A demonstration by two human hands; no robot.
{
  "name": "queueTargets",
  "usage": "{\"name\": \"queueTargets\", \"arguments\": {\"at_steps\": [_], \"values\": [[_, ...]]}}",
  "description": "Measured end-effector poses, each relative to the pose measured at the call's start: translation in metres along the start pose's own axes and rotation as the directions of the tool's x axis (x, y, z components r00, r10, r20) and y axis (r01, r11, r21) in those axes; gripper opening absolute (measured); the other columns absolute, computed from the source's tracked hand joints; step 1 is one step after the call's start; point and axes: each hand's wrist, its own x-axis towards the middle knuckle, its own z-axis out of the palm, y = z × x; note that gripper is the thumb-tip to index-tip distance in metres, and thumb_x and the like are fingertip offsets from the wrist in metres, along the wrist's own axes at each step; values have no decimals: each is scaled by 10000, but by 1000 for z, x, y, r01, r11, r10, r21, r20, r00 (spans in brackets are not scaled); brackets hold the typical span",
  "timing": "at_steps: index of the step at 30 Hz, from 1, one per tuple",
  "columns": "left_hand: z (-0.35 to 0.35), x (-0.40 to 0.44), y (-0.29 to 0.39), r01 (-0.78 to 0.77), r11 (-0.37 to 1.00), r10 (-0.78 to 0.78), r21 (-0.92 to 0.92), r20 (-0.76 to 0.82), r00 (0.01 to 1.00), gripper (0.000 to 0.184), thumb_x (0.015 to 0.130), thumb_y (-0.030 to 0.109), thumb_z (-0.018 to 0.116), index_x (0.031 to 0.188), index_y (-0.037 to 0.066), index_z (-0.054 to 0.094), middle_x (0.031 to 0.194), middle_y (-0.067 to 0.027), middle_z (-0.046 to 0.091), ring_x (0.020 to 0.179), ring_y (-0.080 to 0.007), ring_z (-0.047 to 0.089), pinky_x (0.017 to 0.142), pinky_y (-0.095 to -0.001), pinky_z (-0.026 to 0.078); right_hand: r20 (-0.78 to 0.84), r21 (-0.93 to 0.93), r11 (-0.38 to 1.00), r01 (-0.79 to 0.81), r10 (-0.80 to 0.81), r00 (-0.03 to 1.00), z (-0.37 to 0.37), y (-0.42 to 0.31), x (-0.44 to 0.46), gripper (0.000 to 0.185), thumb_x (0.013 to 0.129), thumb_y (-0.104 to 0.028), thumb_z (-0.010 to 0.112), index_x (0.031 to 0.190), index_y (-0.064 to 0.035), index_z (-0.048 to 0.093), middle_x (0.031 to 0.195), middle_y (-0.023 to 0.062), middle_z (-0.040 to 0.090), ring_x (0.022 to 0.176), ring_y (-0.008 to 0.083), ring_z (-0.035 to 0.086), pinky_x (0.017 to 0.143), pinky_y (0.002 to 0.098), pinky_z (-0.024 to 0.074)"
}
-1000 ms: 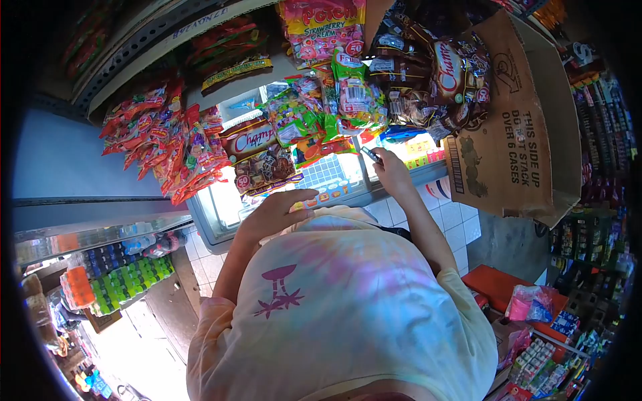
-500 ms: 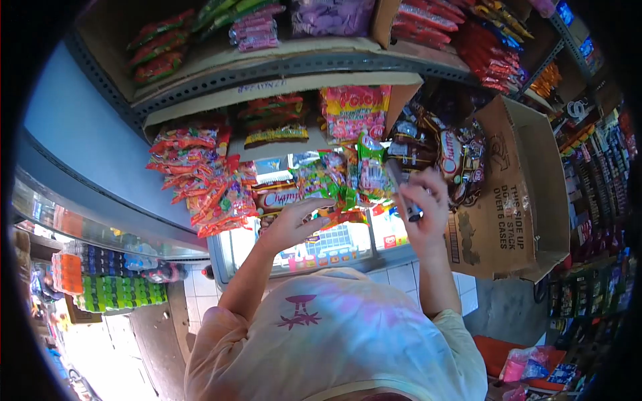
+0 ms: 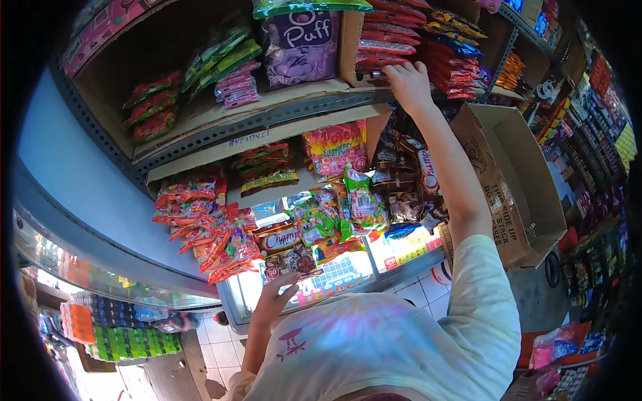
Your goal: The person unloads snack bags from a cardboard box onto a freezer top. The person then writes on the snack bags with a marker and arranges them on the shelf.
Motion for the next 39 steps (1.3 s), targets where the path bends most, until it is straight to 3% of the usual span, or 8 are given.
{"name": "queueTargets", "arguments": {"at_steps": [10, 16, 18, 25, 29, 32, 34, 39], "values": [[19, 14, 18, 12, 999, -17, 46, 103, 995, 304, 837, 76, 625, 1126, -8, 586, 1096, -120, 629, 1036, -199, 581, 885, -306, 449, -120, 71, 996, 47, -38, 992, 22, 8, -4, 224, 803, -153, 543, 1022, -136, 591, 966, 36, 645, 947, 188, 603, 950, 453, 363], [59, 49, 43, 7, 998, 15, -55, 385, 923, 309, 850, 79, 603, 1149, 6, 574, 1113, -119, 618, 1037, -189, 572, 852, -306, 470, -34, 78, 986, -146, 149, 988, -122, 85, -49, 294, 847, -260, 599, 1122, -157, 601, 993, 70, 654, 924, 239, 625, 915, 449, 408], [76, 64, 74, 100, 992, -46, -78, 515, 856, 320, 856, 128, 601, 1153, 11, 575, 1118, -117, 613, 1037, -196, 574, 877, -312, 453, 120, 210, 862, -461, 445, 887, -189, 114, -83, 345, 844, -320, 623, 1137, -138, 610, 935, 104, 666, 807, 182, 635, 712, 313, 494], [151, 143, 125, -185, 973, 218, -137, 801, 558, 433, 839, 230, 620, 1231, 68, 532, 1218, -113, 555, 1025, -234, 583, 879, -339, 450, 184, -48, 579, -814, 806, 563, -279, 278, -291, 430, 835, -315, 627, 1169, -49, 581, 1072, 158, 635, 985, 227, 615, 846, 317, 459], [212, 172, 211, -892, 432, 726, -132, 638, 257, 576, 794, 195, 629, 1317, 108, 404, 1427, -128, 308, 978, -301, 598, 795, -388, 506, 391, -269, 554, -788, 810, 437, -234, 337, -383, 539, 797, -354, 652, 1220, -43, 529, 1150, 228, 577, 1095, 341, 549, 900, 380, 441], [243, 192, 271, -905, 417, 694, -84, 672, 257, 582, 764, 166, 626, 1304, 117, 413, 1403, -136, 345, 879, -294, 626, 668, -386, 534, 519, -273, 535, -799, 782, 346, -196, 372, -424, 539, 788, -316, 678, 1206, -12, 525, 1101, 226, 601, 1048, 316, 579, 873, 370, 452], [268, 214, 295, -988, 152, 772, 13, 623, 127, 594, 728, 130, 629, 1286, 124, 422, 1403, -144, 347, 776, -274, 645, 563, -373, 529, 762, -151, 369, -917, 634, 130, -180, 391, -440, 414, 801, -211, 693, 1127, 10, 565, 997, 102, 648, 877, 170, 610, 767, 309, 482], [319, 275, 310, -969, 2, 744, 248, 647, 167, 313, 713, 114, 600, 1014, 96, 518, 1063, -112, 547, 683, -249, 638, 522, -354, 517, 718, -86, 390, -917, 662, 215, -174, 399, -447, 317, 789, -240, 694, 930, 38, 637, 774, 103, 660, 685, 136, 607, 627, 321, 490]]}}
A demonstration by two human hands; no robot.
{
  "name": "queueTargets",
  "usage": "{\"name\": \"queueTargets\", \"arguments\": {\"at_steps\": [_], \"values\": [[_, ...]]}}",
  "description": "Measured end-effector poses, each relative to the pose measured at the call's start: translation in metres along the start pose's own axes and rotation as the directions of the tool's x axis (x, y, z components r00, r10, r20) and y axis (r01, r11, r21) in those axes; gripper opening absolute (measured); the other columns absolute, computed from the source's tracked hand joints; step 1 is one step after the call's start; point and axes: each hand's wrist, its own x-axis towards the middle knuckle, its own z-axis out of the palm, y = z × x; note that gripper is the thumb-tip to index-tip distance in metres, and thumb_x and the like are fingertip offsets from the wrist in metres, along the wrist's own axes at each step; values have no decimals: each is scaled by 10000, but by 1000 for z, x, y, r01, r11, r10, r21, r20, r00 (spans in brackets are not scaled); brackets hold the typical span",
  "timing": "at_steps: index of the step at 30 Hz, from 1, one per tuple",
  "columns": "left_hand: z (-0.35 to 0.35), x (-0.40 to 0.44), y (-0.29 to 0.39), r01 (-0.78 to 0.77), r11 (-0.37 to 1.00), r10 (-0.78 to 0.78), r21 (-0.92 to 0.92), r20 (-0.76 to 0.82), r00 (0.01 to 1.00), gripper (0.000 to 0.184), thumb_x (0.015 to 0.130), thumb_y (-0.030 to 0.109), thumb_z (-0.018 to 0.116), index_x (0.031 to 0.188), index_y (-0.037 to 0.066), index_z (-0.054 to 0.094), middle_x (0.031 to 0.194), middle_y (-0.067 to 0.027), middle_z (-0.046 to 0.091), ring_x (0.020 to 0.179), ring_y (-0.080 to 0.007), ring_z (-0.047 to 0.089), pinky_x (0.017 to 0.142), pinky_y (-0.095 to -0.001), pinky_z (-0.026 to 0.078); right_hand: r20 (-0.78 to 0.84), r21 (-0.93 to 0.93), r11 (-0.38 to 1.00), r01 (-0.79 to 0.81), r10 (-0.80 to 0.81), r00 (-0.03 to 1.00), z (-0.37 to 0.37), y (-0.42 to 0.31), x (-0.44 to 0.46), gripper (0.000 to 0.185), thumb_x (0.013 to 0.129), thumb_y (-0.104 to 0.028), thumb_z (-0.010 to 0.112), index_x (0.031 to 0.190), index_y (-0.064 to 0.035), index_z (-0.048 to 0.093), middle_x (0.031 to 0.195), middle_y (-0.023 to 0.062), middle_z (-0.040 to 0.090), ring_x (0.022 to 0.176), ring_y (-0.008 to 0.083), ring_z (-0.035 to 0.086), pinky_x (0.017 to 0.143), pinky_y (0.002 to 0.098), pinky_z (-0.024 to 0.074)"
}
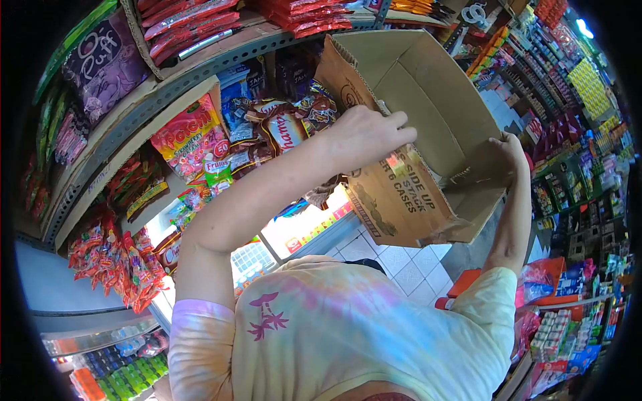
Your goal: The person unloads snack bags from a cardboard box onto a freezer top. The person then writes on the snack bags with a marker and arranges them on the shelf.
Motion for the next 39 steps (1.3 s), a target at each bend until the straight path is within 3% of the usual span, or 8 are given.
{"name": "queueTargets", "arguments": {"at_steps": [4, 5, 16, 20, 22, 30, 32, 39], "values": [[22, 14, -8, -122, 992, 120, 0, -174, 977, 88, 733, 118, 554, 770, 83, 483, 713, -59, 517, 633, -252, 621, 519, -360, 508, -139, -65, 993, 104, -112, 984, -1, 9, 4, 285, 805, -225, 675, 937, 25, 636, 759, 88, 655, 682, 134, 604, 616, 310, 479], [26, 17, -8, -125, 992, 124, 3, -176, 977, 94, 726, 115, 561, 772, 83, 486, 731, -67, 534, 626, -257, 615, 523, -359, 507, -183, -206, 972, 111, -149, 972, -1, 18, 4, 283, 810, -221, 669, 951, 21, 633, 758, 83, 655, 678, 132, 601, 613, 305, 476], [59, 95, 7, -266, 963, 264, 40, -335, 905, 87, 723, 108, 538, 751, 93, 457, 712, -53, 500, 580, -240, 592, 492, -337, 499, -320, -11, 1000, 1, -4, 947, -121, 54, -88, 199, 880, -129, 580, 1013, 12, 624, 866, 70, 669, 767, 103, 578, 702, 250, 459], [113, 105, 1, -283, 959, 260, -2, -387, 885, 88, 722, 109, 545, 755, 100, 464, 719, -43, 506, 608, -222, 596, 514, -328, 495, -383, -223, 957, -184, 87, 919, -119, 79, -118, 255, 879, -188, 589, 1051, -2, 623, 910, 83, 679, 806, 120, 606, 726, 261, 465], [136, 97, -1, -328, 945, 300, -9, -383, 874, 68, 754, 97, 519, 810, 116, 484, 731, -41, 526, 605, -225, 615, 500, -336, 511, -423, -386, 892, -236, 56, 904, -102, 98, -124, 312, 855, -285, 602, 1059, -51, 627, 939, 131, 670, 843, 253, 644, 740, 326, 475], [153, 94, -5, -354, 935, 333, -7, -317, 888, 136, 693, 117, 577, 744, 120, 452, 700, -30, 479, 585, -199, 566, 539, -305, 476, -459, -175, 910, -376, 263, 849, -52, 71, -192, 318, 865, -261, 576, 1059, -12, 616, 916, 174, 658, 832, 277, 640, 722, 319, 472], [152, 93, -8, -386, 922, 377, 27, -293, 879, 137, 693, 118, 578, 742, 122, 450, 699, -29, 476, 588, -197, 563, 543, -300, 476, -463, -215, 840, -499, 362, 809, -46, 66, -211, 324, 878, -240, 578, 1102, -8, 604, 964, 132, 669, 834, 191, 632, 741, 303, 470], [155, 118, -4, -443, 897, 418, -1, -326, 848, 118, 706, 102, 558, 757, 120, 453, 711, -25, 480, 619, -193, 571, 562, -293, 488, -496, 2, 924, -382, 332, 802, -36, 94, -227, 347, 862, -259, 595, 1072, 18, 602, 961, 175, 660, 814, 239, 637, 749, 310, 469]]}}
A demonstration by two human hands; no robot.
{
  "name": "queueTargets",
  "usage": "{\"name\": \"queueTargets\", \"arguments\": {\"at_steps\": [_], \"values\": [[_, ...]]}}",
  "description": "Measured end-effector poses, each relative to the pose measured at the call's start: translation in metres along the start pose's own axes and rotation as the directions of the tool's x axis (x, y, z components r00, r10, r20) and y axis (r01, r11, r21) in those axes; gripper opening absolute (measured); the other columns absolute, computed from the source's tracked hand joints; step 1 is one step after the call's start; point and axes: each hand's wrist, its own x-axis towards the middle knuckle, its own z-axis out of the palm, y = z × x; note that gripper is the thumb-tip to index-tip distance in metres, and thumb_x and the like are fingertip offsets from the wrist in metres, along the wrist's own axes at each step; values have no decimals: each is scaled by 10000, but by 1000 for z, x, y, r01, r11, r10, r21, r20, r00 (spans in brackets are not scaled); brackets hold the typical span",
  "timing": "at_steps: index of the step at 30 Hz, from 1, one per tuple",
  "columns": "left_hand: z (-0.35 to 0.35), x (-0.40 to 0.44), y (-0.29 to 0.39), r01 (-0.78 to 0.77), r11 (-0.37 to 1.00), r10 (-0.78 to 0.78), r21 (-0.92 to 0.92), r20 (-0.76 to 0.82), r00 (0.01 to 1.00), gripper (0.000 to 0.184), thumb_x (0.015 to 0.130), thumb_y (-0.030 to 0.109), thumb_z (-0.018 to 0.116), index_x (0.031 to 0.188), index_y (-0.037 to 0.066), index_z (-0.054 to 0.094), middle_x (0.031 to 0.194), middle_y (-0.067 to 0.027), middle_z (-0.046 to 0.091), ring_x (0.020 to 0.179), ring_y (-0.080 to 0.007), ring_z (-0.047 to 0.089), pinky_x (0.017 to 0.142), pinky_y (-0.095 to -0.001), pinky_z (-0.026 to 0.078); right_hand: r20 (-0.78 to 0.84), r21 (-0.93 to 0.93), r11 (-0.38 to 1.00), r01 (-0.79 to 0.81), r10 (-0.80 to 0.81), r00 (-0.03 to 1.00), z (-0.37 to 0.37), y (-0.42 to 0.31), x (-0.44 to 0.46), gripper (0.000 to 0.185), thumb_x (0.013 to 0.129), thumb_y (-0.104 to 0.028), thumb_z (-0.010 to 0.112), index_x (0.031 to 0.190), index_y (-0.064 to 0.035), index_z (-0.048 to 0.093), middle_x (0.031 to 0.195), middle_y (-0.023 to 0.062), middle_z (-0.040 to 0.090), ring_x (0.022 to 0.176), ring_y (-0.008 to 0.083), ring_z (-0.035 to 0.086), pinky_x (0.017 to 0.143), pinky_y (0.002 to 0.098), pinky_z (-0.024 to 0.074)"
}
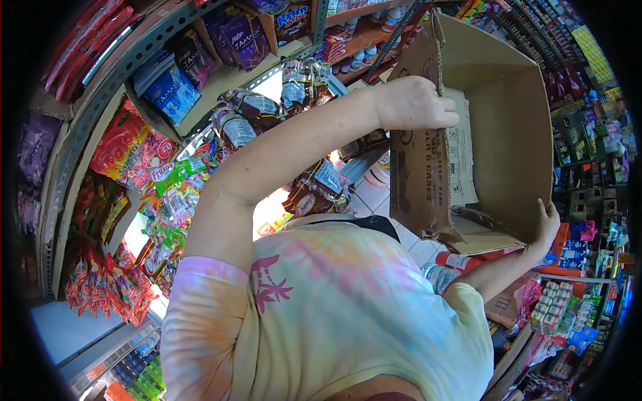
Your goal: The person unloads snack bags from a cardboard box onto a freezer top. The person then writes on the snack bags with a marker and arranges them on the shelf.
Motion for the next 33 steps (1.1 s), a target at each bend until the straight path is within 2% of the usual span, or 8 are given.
{"name": "queueTargets", "arguments": {"at_steps": [4, 8, 12, 19, 24, 29, 32, 33], "values": [[27, 7, -5, -12, 999, 13, -35, 35, 999, 107, 711, 85, 545, 774, 115, 464, 730, -31, 493, 626, -201, 591, 558, -296, 506, 61, -15, 1000, -14, 15, 998, 10, 19, 30, 344, 858, -248, 601, 1070, 22, 601, 943, 157, 670, 827, 219, 645, 746, 310, 469], [71, -16, 3, 29, 992, -15, -126, 112, 994, 85, 717, 83, 540, 767, 113, 478, 744, -38, 518, 604, -211, 604, 525, -319, 508, 97, -278, 960, 26, 1, 995, 29, 18, 56, 325, 845, -281, 603, 1022, -9, 617, 926, 170, 662, 836, 290, 641, 729, 348, 474], [113, -42, 3, 190, 943, -133, -271, 216, 967, 24, 765, 117, 526, 781, 115, 508, 728, -71, 556, 642, -269, 616, 546, -371, 510, 99, -499, 864, 65, -17, 995, 53, -1, 75, 317, 828, -320, 605, 1000, -54, 628, 936, 174, 648, 867, 357, 614, 717, 405, 475], [148, -52, -33, 374, 888, -249, -269, 403, 881, 48, 761, 150, 549, 782, 111, 569, 783, -69, 622, 733, -283, 639, 616, -409, 522, 108, -543, 839, 33, 31, 994, 118, -18, 114, 297, 812, -373, 618, 996, -142, 644, 900, 128, 657, 846, 333, 626, 690, 429, 486], [175, -74, -70, 503, 861, -363, -79, 597, 715, 112, 756, 138, 536, 769, 114, 645, 775, -104, 657, 781, -281, 656, 652, -406, 528, 88, -518, 848, 109, -74, 993, 196, -40, 162, 293, 832, -388, 586, 1001, -151, 625, 922, 113, 655, 853, 327, 624, 677, 441, 488], [201, -105, -93, 588, 805, -486, 74, 650, 584, 154, 747, 130, 540, 790, 114, 686, 788, -117, 669, 775, -284, 662, 640, -409, 531, 85, -412, 878, 242, -228, 970, 293, -75, 203, 270, 839, -388, 575, 971, -159, 632, 899, 101, 659, 847, 323, 625, 687, 439, 492], [218, -130, -90, 656, 734, -551, 174, 718, 425, 167, 727, 100, 555, 799, 68, 703, 829, -139, 674, 791, -295, 662, 661, -402, 535, 133, -376, 893, 246, -211, 968, 351, -83, 215, 266, 844, -393, 565, 954, -160, 634, 889, 105, 659, 831, 326, 628, 686, 442, 495], [224, -140, -88, 659, 729, -559, 185, 716, 418, 167, 727, 100, 555, 799, 68, 703, 829, -139, 674, 791, -295, 662, 661, -402, 535, 145, -384, 891, 243, -202, 969, 363, -92, 213, 267, 851, -398, 553, 925, -153, 630, 874, 111, 658, 820, 332, 628, 681, 447, 494]]}}
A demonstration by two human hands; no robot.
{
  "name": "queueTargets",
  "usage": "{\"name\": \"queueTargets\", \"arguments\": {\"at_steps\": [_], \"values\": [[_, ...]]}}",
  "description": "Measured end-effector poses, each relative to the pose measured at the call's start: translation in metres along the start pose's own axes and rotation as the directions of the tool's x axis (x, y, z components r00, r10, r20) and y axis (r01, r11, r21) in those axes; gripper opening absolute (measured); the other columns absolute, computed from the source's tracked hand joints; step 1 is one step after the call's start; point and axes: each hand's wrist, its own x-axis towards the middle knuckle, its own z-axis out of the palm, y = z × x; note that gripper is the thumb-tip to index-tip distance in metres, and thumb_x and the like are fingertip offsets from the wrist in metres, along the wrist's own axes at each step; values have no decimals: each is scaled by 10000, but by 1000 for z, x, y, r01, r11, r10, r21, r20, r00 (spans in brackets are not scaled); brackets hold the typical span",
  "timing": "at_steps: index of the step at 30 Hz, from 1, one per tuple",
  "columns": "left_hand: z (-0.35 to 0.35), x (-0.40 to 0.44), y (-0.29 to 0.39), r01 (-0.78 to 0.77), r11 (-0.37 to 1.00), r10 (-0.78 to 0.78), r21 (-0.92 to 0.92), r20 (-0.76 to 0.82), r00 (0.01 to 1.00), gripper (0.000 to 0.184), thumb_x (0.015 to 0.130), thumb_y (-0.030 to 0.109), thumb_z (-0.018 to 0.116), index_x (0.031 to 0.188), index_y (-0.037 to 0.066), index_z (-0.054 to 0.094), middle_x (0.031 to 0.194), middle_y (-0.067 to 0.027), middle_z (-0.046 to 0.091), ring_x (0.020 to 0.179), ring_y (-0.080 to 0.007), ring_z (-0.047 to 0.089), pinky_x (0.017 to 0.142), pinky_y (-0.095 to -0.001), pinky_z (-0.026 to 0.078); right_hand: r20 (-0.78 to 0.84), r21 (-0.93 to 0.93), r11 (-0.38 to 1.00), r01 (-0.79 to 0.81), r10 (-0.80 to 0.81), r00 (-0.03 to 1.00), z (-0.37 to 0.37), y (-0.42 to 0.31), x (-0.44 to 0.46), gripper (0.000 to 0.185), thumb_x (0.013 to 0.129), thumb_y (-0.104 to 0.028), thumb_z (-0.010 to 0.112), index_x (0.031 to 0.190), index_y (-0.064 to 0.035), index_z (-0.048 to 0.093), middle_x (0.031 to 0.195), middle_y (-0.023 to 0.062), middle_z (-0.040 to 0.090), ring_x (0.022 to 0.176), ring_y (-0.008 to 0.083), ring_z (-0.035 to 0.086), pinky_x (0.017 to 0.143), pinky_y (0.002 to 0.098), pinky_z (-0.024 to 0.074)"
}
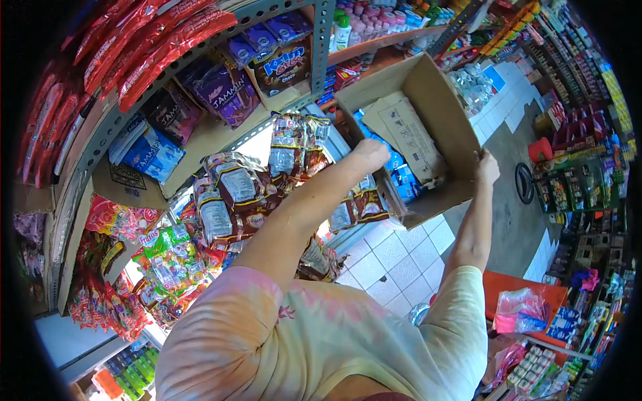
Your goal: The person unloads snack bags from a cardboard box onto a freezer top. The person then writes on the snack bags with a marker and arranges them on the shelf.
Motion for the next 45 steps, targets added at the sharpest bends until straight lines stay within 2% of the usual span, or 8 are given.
{"name": "queueTargets", "arguments": {"at_steps": [18, 21, 25, 30, 33, 36, 39, 45], "values": [[13, -17, -26, 190, 973, -184, -135, 55, 981, 180, 758, 104, 526, 796, 78, 701, 827, -112, 676, 809, -271, 663, 669, -379, 533, 120, 38, 998, -46, 42, 992, 59, -51, 0, 295, 860, -395, 539, 915, -121, 634, 887, 128, 656, 844, 340, 621, 717, 435, 480], [17, -16, -23, 219, 965, -215, -146, 45, 976, 178, 756, 116, 530, 792, 88, 702, 819, -112, 675, 804, -273, 663, 667, -383, 533, 142, 320, 939, -130, 88, 986, 59, -38, -9, 303, 870, -399, 526, 1013, -161, 649, 956, 139, 652, 907, 331, 614, 770, 425, 481], [24, -14, -25, 248, 957, -247, -153, 23, 969, 175, 760, 151, 541, 814, 98, 699, 823, -104, 676, 806, -275, 661, 686, -392, 525, 65, 733, 676, 80, -187, 980, 5, -54, -68, 294, 864, -171, 599, 1072, 37, 606, 1016, 144, 649, 950, 204, 609, 852, 294, 452], [-6, -36, -19, 214, 965, -196, -149, 127, 972, 325, 800, 325, 564, 1059, 147, 646, 967, -92, 666, 966, -264, 623, 819, -424, 462, 36, 910, 407, 83, -276, 960, -24, -103, -237, 397, 828, -199, 637, 1168, -15, 548, 1180, 176, 560, 1111, 266, 524, 966, 382, 377], [-23, -64, -27, 107, 972, -50, -208, 263, 964, 547, 743, 558, 569, 1198, 253, 569, 1285, -104, 505, 1221, -268, 446, 1005, -577, 244, 30, 840, 500, 212, -433, 901, -17, -148, -304, 631, 748, -304, 704, 1267, -43, 456, 1358, 219, 371, 1269, 367, 329, 1053, 464, 229], [-47, -84, -24, 28, 995, 13, -91, 420, 907, 595, 692, 454, 679, 1230, 246, 532, 1308, -98, 480, 1290, -282, 355, 1035, -582, 200, 77, 752, 603, 266, -481, 873, -2, -172, -327, 773, 706, -397, 718, 1329, -76, 391, 1425, 243, 235, 1311, 421, 215, 1050, 529, 158], [-39, -106, -15, 5, 1000, -6, 30, 42, 999, 599, 629, 366, 742, 1175, 195, 563, 1266, -110, 496, 1245, -287, 388, 1017, -569, 245, 79, 712, 632, 306, -505, 860, 1, -175, -325, 808, 696, -439, 711, 1352, -109, 373, 1410, 240, 256, 1293, 407, 254, 1019, 565, 169], [-83, -170, 18, 95, 988, -85, -120, 87, 993, 612, 735, 377, 673, 1274, 156, 486, 1367, -110, 415, 1302, -305, 323, 1046, -547, 206, 121, 919, 385, 90, -490, 863, -6, -154, -333, 641, 836, -272, 601, 1389, -98, 327, 1463, 261, 142, 1363, 369, 153, 1092, 415, 163]]}}
